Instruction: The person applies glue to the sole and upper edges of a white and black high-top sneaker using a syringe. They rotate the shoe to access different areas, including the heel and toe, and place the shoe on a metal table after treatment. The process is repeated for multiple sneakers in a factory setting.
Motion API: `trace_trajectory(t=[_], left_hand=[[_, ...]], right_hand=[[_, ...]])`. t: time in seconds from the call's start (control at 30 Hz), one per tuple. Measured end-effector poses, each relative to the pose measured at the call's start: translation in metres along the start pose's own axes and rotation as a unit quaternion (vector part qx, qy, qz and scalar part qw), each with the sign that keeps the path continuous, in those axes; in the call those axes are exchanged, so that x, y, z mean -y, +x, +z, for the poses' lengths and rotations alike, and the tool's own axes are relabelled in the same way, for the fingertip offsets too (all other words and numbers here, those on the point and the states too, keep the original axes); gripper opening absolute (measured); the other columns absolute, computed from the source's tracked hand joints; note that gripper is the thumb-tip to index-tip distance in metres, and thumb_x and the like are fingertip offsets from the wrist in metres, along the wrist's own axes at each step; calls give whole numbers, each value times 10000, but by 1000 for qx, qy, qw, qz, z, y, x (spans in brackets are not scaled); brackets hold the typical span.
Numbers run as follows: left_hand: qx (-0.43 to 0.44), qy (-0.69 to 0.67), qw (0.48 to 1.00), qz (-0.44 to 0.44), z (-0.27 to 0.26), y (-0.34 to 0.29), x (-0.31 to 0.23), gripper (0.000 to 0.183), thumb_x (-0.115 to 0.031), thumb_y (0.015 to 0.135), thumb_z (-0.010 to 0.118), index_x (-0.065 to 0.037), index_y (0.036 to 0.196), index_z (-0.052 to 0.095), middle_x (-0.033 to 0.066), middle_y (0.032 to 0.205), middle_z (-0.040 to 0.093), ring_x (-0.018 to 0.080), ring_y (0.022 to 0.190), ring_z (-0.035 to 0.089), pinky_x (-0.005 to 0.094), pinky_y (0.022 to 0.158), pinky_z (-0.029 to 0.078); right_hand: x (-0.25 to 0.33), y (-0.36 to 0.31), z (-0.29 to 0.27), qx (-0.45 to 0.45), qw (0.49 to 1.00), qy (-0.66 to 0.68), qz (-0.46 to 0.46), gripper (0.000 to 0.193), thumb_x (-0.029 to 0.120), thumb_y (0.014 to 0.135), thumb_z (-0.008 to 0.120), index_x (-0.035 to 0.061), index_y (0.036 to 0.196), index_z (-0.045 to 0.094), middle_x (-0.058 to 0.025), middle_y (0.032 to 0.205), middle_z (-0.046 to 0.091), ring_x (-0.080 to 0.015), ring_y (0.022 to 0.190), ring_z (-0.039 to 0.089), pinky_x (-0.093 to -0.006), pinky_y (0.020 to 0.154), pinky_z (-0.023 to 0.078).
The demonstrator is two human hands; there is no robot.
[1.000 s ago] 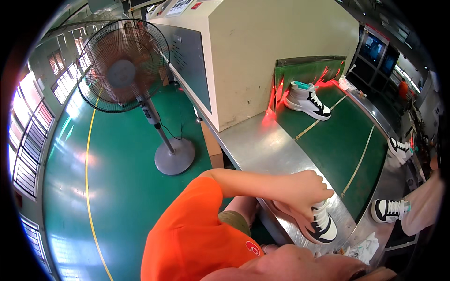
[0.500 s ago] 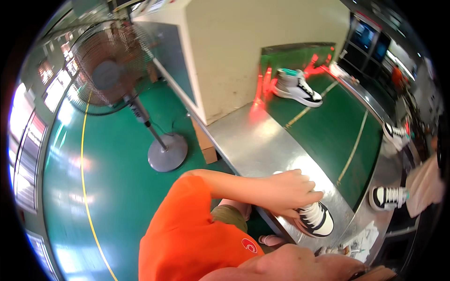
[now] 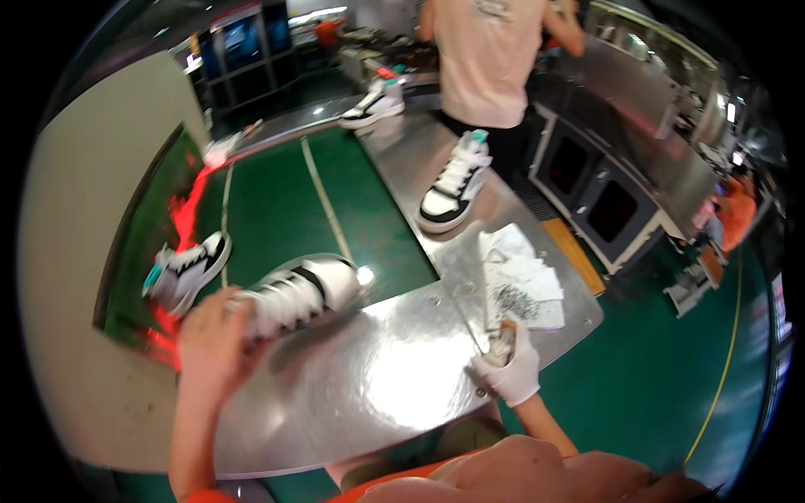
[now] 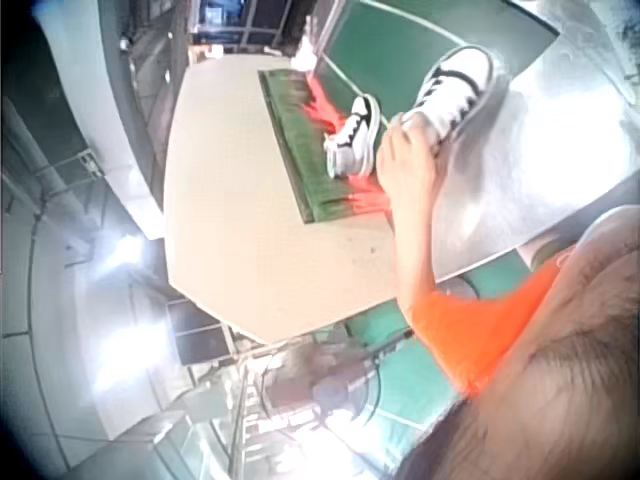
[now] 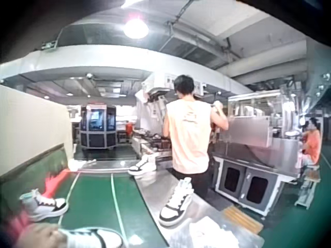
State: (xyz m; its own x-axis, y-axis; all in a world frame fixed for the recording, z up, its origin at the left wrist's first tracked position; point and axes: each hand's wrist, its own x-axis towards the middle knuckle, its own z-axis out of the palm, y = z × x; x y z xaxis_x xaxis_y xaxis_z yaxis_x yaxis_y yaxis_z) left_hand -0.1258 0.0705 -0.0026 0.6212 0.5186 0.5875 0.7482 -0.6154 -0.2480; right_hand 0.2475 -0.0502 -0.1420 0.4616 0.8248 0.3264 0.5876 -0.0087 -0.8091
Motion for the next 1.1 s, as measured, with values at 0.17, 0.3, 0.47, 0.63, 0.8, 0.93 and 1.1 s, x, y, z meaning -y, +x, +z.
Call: trace_trajectory(t=[0.17,0.3,0.47,0.63,0.8,0.93,1.1], left_hand=[[-51,58,977,-197,100,11,104,719,-207,688,801,-45,1295,450,167,987,599,376,907,601,439,757,486],[23,88,931,-353,194,12,186,525,-529,839,625,-85,1094,509,188,920,690,387,859,675,496,731,526],[29,64,924,-377,260,25,178,596,-478,809,648,-82,1224,484,170,973,657,335,887,658,443,733,525],[-37,189,915,-354,243,22,180,740,-375,736,753,-70,1335,443,149,960,610,280,849,625,389,677,514],[-54,258,914,-309,215,10,148,772,-308,798,690,-61,1449,356,209,1317,499,315,1170,509,485,995,413],[-52,203,934,-290,223,9,128,765,-205,776,684,-51,1448,352,197,1426,419,337,1320,399,594,1082,284],[-86,82,971,-208,214,30,87,550,-183,752,695,-38,1259,538,198,1364,476,336,1308,416,599,1071,293]], right_hand=[[7,-3,1,16,998,-50,39,835,350,613,849,33,1289,475,-154,987,670,-321,904,667,-385,824,527],[7,-3,10,14,996,-79,44,800,335,633,845,45,1282,477,-156,983,671,-330,883,672,-393,800,532],[6,-10,3,-9,987,-157,-8,802,337,632,848,52,1283,475,-164,968,671,-335,872,674,-399,779,534],[14,-9,18,8,990,-136,21,784,361,637,834,58,1268,480,-172,982,671,-351,908,665,-410,805,525],[11,-10,20,-9,991,-134,7,782,379,636,833,67,1263,485,-182,989,674,-368,928,659,-418,825,519],[-1,-9,1,-29,996,-76,30,737,334,651,840,64,1254,514,-187,994,675,-348,925,662,-402,821,515],[-3,-13,-22,72,975,176,112,577,83,686,802,24,1207,561,-38,934,656,-88,858,600,-249,746,497]])
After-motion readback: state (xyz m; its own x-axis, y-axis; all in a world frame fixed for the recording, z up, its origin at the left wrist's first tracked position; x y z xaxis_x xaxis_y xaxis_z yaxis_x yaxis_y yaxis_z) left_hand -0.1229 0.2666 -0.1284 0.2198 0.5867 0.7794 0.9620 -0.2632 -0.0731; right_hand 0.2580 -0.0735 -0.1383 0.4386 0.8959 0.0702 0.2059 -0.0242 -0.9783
